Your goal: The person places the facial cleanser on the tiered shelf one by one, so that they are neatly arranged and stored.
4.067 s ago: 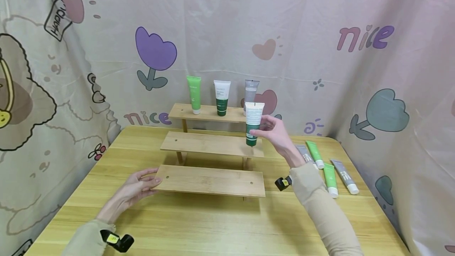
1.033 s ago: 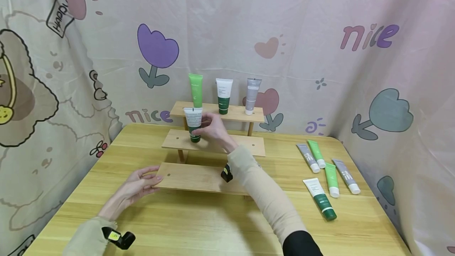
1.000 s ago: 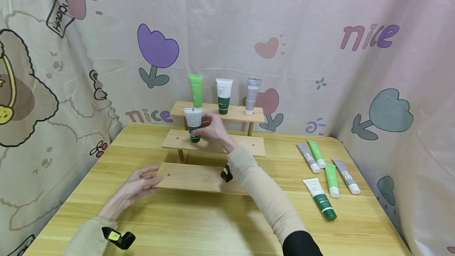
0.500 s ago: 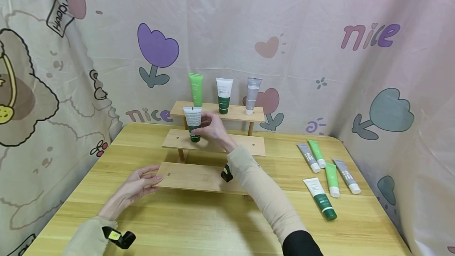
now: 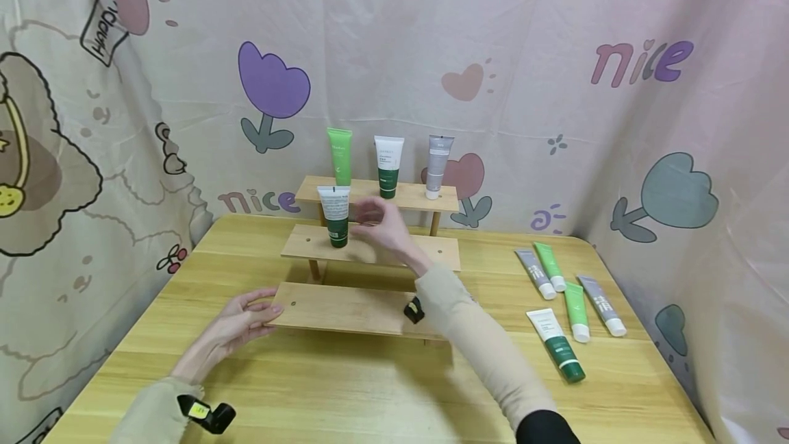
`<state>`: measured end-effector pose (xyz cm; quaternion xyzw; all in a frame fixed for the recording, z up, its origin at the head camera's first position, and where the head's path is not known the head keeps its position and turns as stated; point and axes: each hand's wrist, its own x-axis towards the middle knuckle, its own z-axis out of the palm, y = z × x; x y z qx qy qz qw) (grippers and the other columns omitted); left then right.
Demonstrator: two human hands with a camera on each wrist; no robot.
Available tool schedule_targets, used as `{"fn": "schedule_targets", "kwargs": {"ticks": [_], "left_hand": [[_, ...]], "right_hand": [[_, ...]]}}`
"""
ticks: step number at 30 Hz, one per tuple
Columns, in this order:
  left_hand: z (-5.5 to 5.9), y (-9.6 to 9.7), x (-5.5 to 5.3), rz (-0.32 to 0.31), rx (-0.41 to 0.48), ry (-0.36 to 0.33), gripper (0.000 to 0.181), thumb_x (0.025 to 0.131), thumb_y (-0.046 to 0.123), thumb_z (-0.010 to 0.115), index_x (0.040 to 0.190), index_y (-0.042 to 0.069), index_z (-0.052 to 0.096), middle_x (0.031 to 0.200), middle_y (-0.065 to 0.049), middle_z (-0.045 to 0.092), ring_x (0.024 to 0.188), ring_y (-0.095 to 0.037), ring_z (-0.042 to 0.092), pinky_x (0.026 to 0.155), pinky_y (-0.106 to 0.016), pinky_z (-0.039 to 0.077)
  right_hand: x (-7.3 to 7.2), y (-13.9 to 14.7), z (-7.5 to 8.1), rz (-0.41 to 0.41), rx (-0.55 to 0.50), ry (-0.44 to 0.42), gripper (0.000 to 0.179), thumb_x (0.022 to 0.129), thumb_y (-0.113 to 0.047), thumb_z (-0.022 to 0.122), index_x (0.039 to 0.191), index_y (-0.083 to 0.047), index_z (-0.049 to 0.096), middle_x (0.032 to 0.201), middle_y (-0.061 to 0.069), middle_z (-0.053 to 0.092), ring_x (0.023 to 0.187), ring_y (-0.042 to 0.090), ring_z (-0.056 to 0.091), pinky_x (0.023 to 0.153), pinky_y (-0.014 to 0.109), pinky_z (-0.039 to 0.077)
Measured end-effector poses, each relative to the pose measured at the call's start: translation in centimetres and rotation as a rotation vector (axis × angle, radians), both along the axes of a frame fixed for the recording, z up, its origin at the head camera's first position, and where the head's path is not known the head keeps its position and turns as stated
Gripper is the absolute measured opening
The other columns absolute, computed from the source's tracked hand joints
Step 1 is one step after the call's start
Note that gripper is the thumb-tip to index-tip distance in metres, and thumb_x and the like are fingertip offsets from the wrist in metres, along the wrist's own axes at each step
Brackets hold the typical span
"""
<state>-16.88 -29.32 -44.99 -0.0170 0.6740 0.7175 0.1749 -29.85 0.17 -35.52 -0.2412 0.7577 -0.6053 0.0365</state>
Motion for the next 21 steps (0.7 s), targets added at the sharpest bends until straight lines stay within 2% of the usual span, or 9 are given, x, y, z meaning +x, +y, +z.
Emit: {"fn": "schedule_targets", "kwargs": {"ticks": [6,9,11,13,16,18,19,21], "left_hand": [[-0.2,0.0,0.0,0.0,-0.001,0.004,0.078,0.099,0.009,0.063,0.154,-0.013,0.012,0.105,0.002,0.06,0.091,-0.006,0.066,0.086,-0.024,0.062],[-0.2,-0.1,0.0,-0.002,-0.011,0.01,0.078,0.1,0.01,0.063,0.154,-0.013,0.012,0.106,0.001,0.059,0.092,-0.006,0.066,0.087,-0.025,0.062],[-0.2,-0.1,0.0,-0.003,-0.016,0.011,0.078,0.1,0.01,0.062,0.155,-0.013,0.012,0.108,0.001,0.059,0.092,-0.007,0.066,0.087,-0.025,0.062],[-0.3,-0.2,0.0,-0.007,-0.02,0.013,0.078,0.1,0.011,0.062,0.155,-0.013,0.011,0.109,0.0,0.058,0.093,-0.007,0.066,0.088,-0.025,0.062],[-0.3,-0.2,0.1,0.002,-0.026,0.004,0.079,0.1,0.011,0.063,0.155,-0.012,0.011,0.111,-0.001,0.056,0.094,-0.007,0.066,0.089,-0.025,0.062],[-0.3,-0.2,0.0,0.006,-0.027,-0.003,0.08,0.099,0.011,0.063,0.155,-0.011,0.01,0.112,-0.001,0.054,0.094,-0.007,0.066,0.09,-0.026,0.062],[-0.2,-0.1,0.0,0.012,-0.029,-0.007,0.081,0.099,0.011,0.064,0.155,-0.011,0.01,0.112,-0.002,0.054,0.094,-0.007,0.066,0.09,-0.026,0.062],[-0.2,-0.1,0.0,0.009,-0.035,-0.007,0.081,0.1,0.012,0.063,0.156,-0.01,0.009,0.114,-0.002,0.053,0.095,-0.007,0.066,0.091,-0.026,0.061]], "right_hand": [[1.5,6.3,-0.5,-0.021,0.029,0.099,0.045,0.083,0.005,0.075,0.126,0.005,0.061,0.124,0.025,0.065,0.117,0.041,0.064,0.105,0.04,0.057],[2.3,10.3,-1.4,-0.036,-0.012,0.136,0.041,0.083,0.01,0.073,0.122,0.009,0.061,0.12,0.031,0.064,0.113,0.042,0.065,0.101,0.036,0.059],[2.7,13.1,-2.2,-0.067,-0.039,0.155,0.039,0.082,0.013,0.072,0.12,0.012,0.06,0.117,0.034,0.063,0.108,0.035,0.068,0.098,0.031,0.06],[3.2,15.8,-3.1,-0.115,-0.042,0.162,0.038,0.082,0.015,0.07,0.119,0.014,0.06,0.115,0.036,0.062,0.103,0.022,0.069,0.095,0.025,0.06],[3.7,19.9,-4.6,-0.221,0.018,0.16,0.035,0.084,0.011,0.071,0.118,0.013,0.062,0.113,0.034,0.064,0.097,0.004,0.066,0.091,0.016,0.058],[3.9,22.4,-5.6,-0.298,0.072,0.149,0.033,0.086,0.007,0.072,0.118,0.011,0.063,0.113,0.033,0.064,0.095,-0.002,0.064,0.089,0.01,0.056],[3.9,23.7,-6.2,-0.331,0.091,0.146,0.032,0.087,0.005,0.072,0.117,0.01,0.064,0.111,0.024,0.068,0.095,-0.003,0.063,0.087,0.008,0.055],[3.8,25.9,-7.4,-0.388,0.12,0.143,0.032,0.088,0.003,0.072,0.118,0.011,0.063,0.109,0.021,0.069,0.093,-0.005,0.062,0.085,0.005,0.053]]}}
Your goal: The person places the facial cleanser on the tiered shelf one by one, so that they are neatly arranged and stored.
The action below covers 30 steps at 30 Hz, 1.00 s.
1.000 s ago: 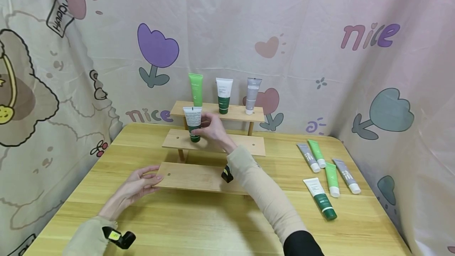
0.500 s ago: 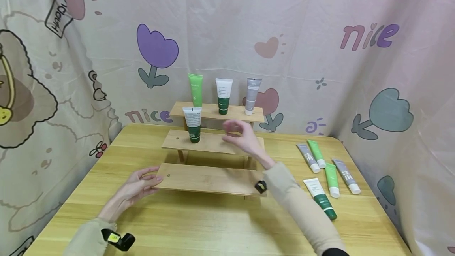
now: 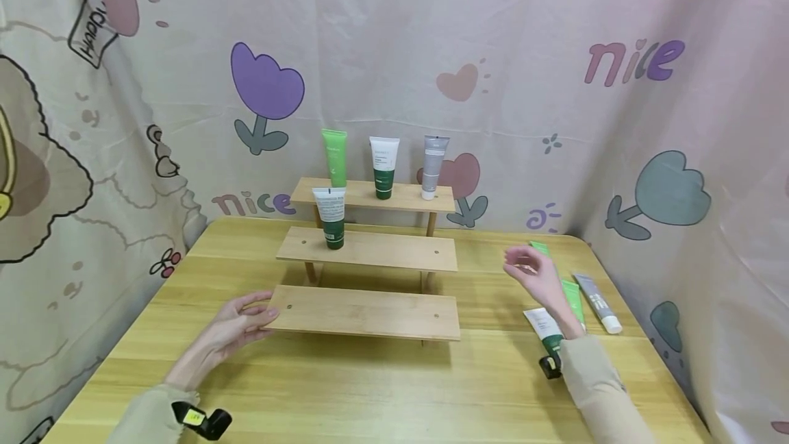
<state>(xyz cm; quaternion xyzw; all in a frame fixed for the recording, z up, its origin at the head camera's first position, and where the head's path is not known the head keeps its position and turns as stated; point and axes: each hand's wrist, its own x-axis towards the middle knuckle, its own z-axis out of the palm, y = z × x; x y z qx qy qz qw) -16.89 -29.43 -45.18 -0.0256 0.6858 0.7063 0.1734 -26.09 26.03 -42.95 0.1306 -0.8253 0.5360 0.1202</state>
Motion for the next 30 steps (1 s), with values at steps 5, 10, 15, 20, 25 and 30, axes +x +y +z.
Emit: {"fn": "schedule_targets", "kwargs": {"ticks": [5,10,15,20,25,30], "left_hand": [[-0.1,0.0,0.1,-0.003,-0.006,0.003,0.081,0.1,0.012,0.063,0.156,-0.01,0.009,0.115,-0.002,0.053,0.096,-0.007,0.066,0.091,-0.026,0.061],[-0.2,0.0,0.1,0.003,0.016,0.0,0.079,0.1,0.011,0.063,0.155,-0.011,0.012,0.11,-0.001,0.056,0.094,-0.007,0.066,0.089,-0.026,0.062],[-0.2,0.0,0.0,-0.001,0.024,0.009,0.078,0.1,0.011,0.062,0.155,-0.012,0.012,0.107,0.0,0.057,0.092,-0.006,0.066,0.087,-0.025,0.062],[-0.1,0.1,0.0,0.0,0.024,0.006,0.078,0.1,0.011,0.062,0.155,-0.012,0.011,0.108,0.0,0.056,0.092,-0.005,0.065,0.086,-0.024,0.062],[-0.1,0.1,0.0,0.006,0.022,-0.002,0.078,0.1,0.011,0.063,0.155,-0.012,0.012,0.108,0.0,0.056,0.092,-0.006,0.066,0.087,-0.025,0.062],[-0.1,0.1,-0.1,0.008,0.023,-0.009,0.08,0.099,0.011,0.063,0.156,-0.011,0.01,0.109,-0.001,0.056,0.092,-0.007,0.066,0.088,-0.025,0.062]], "right_hand": [[-0.2,3.5,-2.0,-0.12,0.114,-0.026,0.036,0.089,0.004,0.07,0.122,0.015,0.06,0.114,0.03,0.066,0.099,0.008,0.066,0.092,0.016,0.057],[-0.3,5.4,-2.7,-0.125,0.241,-0.156,0.048,0.093,-0.002,0.066,0.134,0.015,0.049,0.134,0.039,0.054,0.124,0.048,0.055,0.112,0.056,0.045],[-0.4,6.2,-3.2,-0.087,0.269,-0.275,0.056,0.096,-0.006,0.064,0.142,0.015,0.041,0.143,0.041,0.045,0.133,0.055,0.044,0.115,0.063,0.039],[-0.5,6.5,-3.2,-0.042,0.305,-0.348,0.063,0.098,-0.011,0.063,0.146,0.015,0.034,0.149,0.041,0.035,0.138,0.058,0.035,0.118,0.066,0.032],[-0.5,6.5,-3.2,-0.028,0.343,-0.396,0.066,0.099,-0.016,0.061,0.15,0.013,0.031,0.154,0.037,0.031,0.141,0.057,0.03,0.119,0.066,0.03],[-0.6,6.5,-3.1,-0.018,0.343,-0.432,0.068,0.1,-0.017,0.061,0.151,0.012,0.028,0.156,0.037,0.027,0.144,0.056,0.027,0.12,0.064,0.029]]}}
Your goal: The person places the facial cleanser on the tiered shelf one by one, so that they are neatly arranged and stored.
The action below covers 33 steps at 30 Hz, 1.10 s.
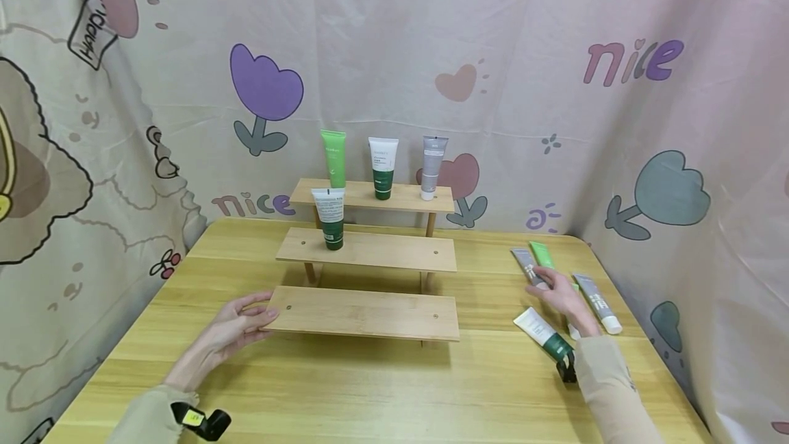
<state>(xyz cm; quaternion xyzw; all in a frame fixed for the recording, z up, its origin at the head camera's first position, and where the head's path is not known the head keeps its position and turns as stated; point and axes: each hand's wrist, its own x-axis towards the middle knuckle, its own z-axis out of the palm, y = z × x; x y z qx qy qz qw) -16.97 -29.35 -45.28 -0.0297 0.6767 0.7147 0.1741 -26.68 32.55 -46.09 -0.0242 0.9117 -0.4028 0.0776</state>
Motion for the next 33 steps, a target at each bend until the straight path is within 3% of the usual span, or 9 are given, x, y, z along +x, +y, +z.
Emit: {"fn": "schedule_targets", "kwargs": {"ticks": [15,18,21,24,30,33], "left_hand": [[0.2,0.1,0.0,-0.013,-0.004,0.006,0.081,0.1,0.012,0.063,0.155,-0.011,0.009,0.108,0.001,0.056,0.092,-0.005,0.065,0.087,-0.024,0.062],[0.2,0.1,0.0,-0.012,-0.007,0.006,0.081,0.1,0.012,0.063,0.155,-0.011,0.009,0.108,0.001,0.055,0.092,-0.005,0.065,0.087,-0.024,0.062],[0.2,0.1,0.0,-0.012,-0.003,0.006,0.08,0.1,0.011,0.062,0.155,-0.012,0.008,0.108,0.001,0.056,0.092,-0.006,0.066,0.087,-0.024,0.062],[0.1,0.1,0.0,-0.01,0.006,0.004,0.08,0.1,0.01,0.062,0.155,-0.012,0.008,0.107,0.001,0.057,0.092,-0.006,0.066,0.086,-0.025,0.062],[0.0,0.1,0.0,-0.014,0.007,0.006,0.079,0.101,0.009,0.061,0.155,-0.012,0.007,0.106,0.001,0.057,0.091,-0.006,0.065,0.085,-0.024,0.062],[-0.1,0.0,0.0,-0.012,0.008,0.008,0.079,0.101,0.009,0.061,0.155,-0.012,0.008,0.106,0.0,0.057,0.091,-0.006,0.066,0.085,-0.024,0.062]], "right_hand": [[-0.1,-0.4,0.0,0.009,0.017,-0.034,0.061,0.099,-0.017,0.062,0.148,0.01,0.038,0.152,0.038,0.035,0.141,0.054,0.035,0.116,0.06,0.04],[-0.1,-0.8,-0.1,0.024,-0.021,-0.018,0.059,0.098,-0.016,0.064,0.146,0.01,0.041,0.15,0.037,0.039,0.138,0.052,0.042,0.111,0.051,0.049],[-0.1,-1.0,-0.2,0.048,-0.067,0.008,0.056,0.097,-0.012,0.065,0.143,0.013,0.043,0.146,0.039,0.043,0.131,0.05,0.051,0.097,0.035,0.059],[-0.2,-1.1,-0.2,0.065,-0.098,0.026,0.054,0.097,-0.007,0.064,0.14,0.016,0.044,0.142,0.04,0.047,0.122,0.048,0.058,0.085,0.025,0.062],[-0.2,-1.5,-0.2,0.063,-0.092,0.035,0.05,0.096,-0.005,0.064,0.138,0.015,0.048,0.14,0.038,0.049,0.124,0.049,0.058,0.09,0.027,0.061],[-0.2,-1.7,-0.2,0.055,-0.075,0.043,0.047,0.096,-0.007,0.065,0.137,0.014,0.051,0.139,0.036,0.053,0.128,0.049,0.055,0.088,0.016,0.057]]}}
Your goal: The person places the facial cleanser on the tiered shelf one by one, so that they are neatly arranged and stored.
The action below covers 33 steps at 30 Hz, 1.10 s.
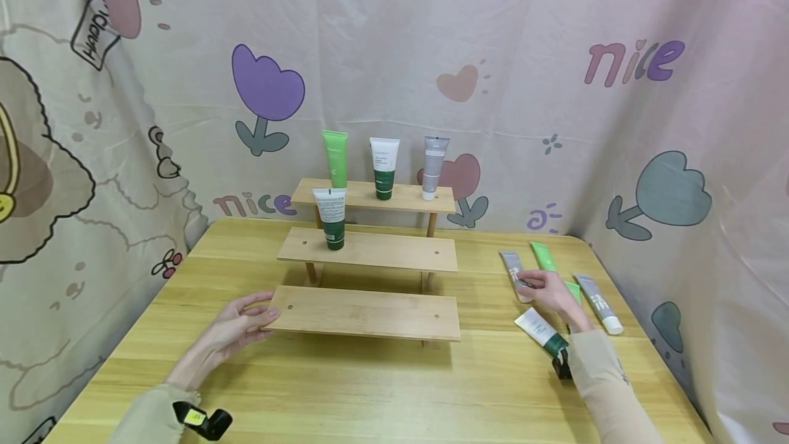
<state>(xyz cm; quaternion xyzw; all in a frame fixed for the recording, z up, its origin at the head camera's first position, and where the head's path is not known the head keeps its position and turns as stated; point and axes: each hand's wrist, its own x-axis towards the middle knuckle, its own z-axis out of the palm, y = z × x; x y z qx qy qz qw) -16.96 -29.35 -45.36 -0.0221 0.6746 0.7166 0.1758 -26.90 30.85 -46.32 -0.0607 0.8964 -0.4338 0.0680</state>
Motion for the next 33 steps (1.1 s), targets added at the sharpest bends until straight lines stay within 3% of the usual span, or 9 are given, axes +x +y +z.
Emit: {"fn": "schedule_targets", "kwargs": {"ticks": [4,12,20,26,33], "left_hand": [[-0.1,0.0,0.0,-0.005,0.0,0.009,0.079,0.1,0.01,0.061,0.155,-0.013,0.009,0.107,0.0,0.057,0.092,-0.006,0.066,0.086,-0.024,0.062],[-0.2,-0.4,0.0,-0.017,0.025,0.02,0.072,0.1,0.011,0.063,0.153,-0.01,0.021,0.107,0.001,0.059,0.093,-0.007,0.067,0.087,-0.025,0.062],[0.2,-0.1,0.1,-0.01,-0.009,0.014,0.08,0.1,0.012,0.062,0.155,-0.013,0.009,0.11,0.001,0.057,0.094,-0.006,0.067,0.088,-0.025,0.062],[0.4,0.0,0.2,-0.007,-0.005,0.011,0.081,0.1,0.012,0.063,0.155,-0.013,0.008,0.109,0.001,0.057,0.094,-0.006,0.067,0.089,-0.025,0.062],[0.3,0.1,0.1,-0.002,-0.007,0.004,0.082,0.1,0.012,0.063,0.155,-0.013,0.008,0.108,0.001,0.058,0.094,-0.006,0.067,0.088,-0.024,0.062]], "right_hand": [[-0.1,-0.2,0.1,-0.012,0.002,-0.004,0.044,0.096,-0.006,0.065,0.135,0.012,0.055,0.136,0.034,0.056,0.127,0.048,0.056,0.083,0.009,0.051],[-0.2,-0.4,0.2,-0.032,-0.026,-0.016,0.039,0.093,-0.003,0.067,0.129,0.012,0.06,0.13,0.033,0.061,0.122,0.046,0.061,0.084,0.015,0.058],[-0.5,-0.7,-0.2,-0.05,-0.061,0.005,0.035,0.091,-0.003,0.071,0.122,0.012,0.065,0.119,0.031,0.068,0.1,0.023,0.073,0.076,0.012,0.057],[-0.7,-0.9,-0.7,-0.081,-0.088,0.03,0.029,0.088,-0.005,0.075,0.112,0.01,0.07,0.109,0.023,0.074,0.084,-0.001,0.069,0.074,0.012,0.056],[-0.7,-1.3,-0.9,-0.114,-0.044,0.105,0.023,0.084,-0.006,0.08,0.101,0.008,0.073,0.1,0.021,0.076,0.077,-0.002,0.066,0.071,0.012,0.054]]}}
